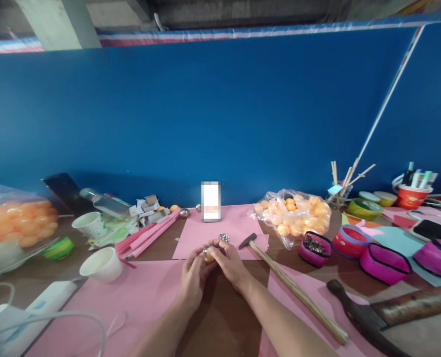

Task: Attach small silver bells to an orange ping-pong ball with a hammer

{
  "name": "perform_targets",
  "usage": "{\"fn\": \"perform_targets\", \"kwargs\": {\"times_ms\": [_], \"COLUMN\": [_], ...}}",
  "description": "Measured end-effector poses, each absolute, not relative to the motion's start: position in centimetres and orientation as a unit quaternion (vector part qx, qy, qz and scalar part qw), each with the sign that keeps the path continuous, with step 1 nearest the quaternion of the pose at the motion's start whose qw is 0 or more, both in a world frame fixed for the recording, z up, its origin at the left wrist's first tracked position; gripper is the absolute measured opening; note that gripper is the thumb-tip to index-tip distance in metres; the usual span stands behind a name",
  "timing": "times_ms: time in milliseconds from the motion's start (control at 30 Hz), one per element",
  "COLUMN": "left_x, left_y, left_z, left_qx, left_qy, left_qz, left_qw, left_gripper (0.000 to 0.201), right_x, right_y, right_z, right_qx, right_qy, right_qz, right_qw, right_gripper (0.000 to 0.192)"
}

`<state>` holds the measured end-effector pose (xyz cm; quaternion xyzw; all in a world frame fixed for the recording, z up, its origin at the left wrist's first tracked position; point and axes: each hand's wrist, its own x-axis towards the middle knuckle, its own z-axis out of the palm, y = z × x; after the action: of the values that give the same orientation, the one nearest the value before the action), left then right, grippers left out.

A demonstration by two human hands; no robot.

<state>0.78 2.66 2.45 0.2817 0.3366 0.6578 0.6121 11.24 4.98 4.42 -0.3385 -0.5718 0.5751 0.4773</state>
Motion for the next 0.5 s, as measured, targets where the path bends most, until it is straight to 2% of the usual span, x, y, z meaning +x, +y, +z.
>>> {"fn": "perform_targets", "kwargs": {"times_ms": [500], "left_x": [0.74], "left_y": [2.38], "left_z": [3.09], "left_qx": [0.301], "left_qy": [0.366], "left_qz": [0.641], "left_qw": [0.604], "left_gripper": [0.03], "right_x": [11.11], "right_y": [5.01], "right_z": [4.02], "right_qx": [-0.346], "right_qy": [-0.563], "right_qz": [0.577], "right_qw": [0.48], "right_gripper": [0.013]}}
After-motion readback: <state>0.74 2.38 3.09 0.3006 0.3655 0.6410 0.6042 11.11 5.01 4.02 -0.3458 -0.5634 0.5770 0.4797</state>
